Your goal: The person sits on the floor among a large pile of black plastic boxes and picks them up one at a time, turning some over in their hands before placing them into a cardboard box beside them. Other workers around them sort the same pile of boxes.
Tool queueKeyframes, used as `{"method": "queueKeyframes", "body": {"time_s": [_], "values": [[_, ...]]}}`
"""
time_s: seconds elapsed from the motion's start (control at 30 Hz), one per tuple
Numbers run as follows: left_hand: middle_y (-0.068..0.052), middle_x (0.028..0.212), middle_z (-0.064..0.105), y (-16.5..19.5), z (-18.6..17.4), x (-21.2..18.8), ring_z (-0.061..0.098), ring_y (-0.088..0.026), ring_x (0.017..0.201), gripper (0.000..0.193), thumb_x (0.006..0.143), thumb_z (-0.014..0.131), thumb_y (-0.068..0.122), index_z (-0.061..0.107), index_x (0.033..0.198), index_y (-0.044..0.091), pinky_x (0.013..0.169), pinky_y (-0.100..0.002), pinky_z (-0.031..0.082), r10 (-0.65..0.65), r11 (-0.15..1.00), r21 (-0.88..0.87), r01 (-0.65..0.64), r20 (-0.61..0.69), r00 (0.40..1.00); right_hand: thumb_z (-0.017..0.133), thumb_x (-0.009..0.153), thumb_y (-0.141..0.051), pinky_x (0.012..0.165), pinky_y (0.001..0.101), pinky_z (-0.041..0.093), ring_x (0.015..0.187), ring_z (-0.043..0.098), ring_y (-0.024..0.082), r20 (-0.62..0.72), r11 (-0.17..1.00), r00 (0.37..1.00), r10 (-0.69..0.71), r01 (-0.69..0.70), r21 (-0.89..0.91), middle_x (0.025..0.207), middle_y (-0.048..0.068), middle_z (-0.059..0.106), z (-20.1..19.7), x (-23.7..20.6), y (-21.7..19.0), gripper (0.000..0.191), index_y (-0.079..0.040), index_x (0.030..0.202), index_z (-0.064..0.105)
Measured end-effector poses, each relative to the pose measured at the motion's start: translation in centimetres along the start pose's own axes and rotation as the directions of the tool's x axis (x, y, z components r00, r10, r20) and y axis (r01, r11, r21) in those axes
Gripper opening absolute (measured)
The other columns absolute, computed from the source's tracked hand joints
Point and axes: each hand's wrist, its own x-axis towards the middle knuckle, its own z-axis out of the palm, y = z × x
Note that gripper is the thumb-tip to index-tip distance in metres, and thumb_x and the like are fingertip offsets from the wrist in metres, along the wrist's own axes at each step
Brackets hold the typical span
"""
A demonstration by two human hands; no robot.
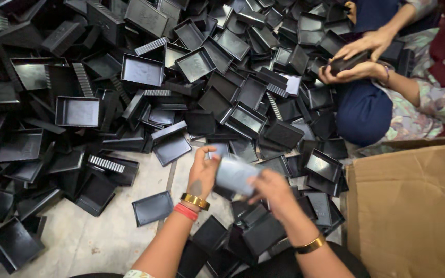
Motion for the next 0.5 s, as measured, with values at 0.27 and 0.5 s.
{"method": "queueKeyframes", "body": {"time_s": [0.27, 0.5], "values": [[-0.009, 0.106, 0.07, -1.3, -0.5, -2.8, 0.064, -0.035, 0.095, 0.054, 0.072, 0.064, 0.006, 0.059, 0.125, 0.018, 0.073, -0.045, 0.053, 0.363, 0.274, 0.685, -0.675, 0.576, 0.733, 0.056, 0.099, -0.045, 0.082, 0.0356, 0.057, 0.089, 0.07, 0.024, -0.744, 0.372, 0.431, -0.51, 0.891, 0.261, 0.097, 0.013, 0.071, -7.0, -8.6, -8.4, 0.047, 0.001, 0.106, 0.066], [-0.011, 0.094, 0.068, 1.4, 1.4, -2.9, 0.065, -0.031, 0.089, 0.021, 0.093, 0.062, 0.007, 0.059, 0.112, 0.015, 0.077, -0.044, 0.054, 0.196, 0.558, 0.718, -0.416, 0.373, 0.907, 0.057, 0.083, 0.005, 0.098, 0.0364, 0.052, 0.11, 0.068, 0.026, -0.265, 0.758, 0.766, -0.586, 0.402, -0.514, 0.114, 0.011, 0.073, -2.6, -2.4, -2.7, 0.038, -0.009, 0.115, 0.073]]}}
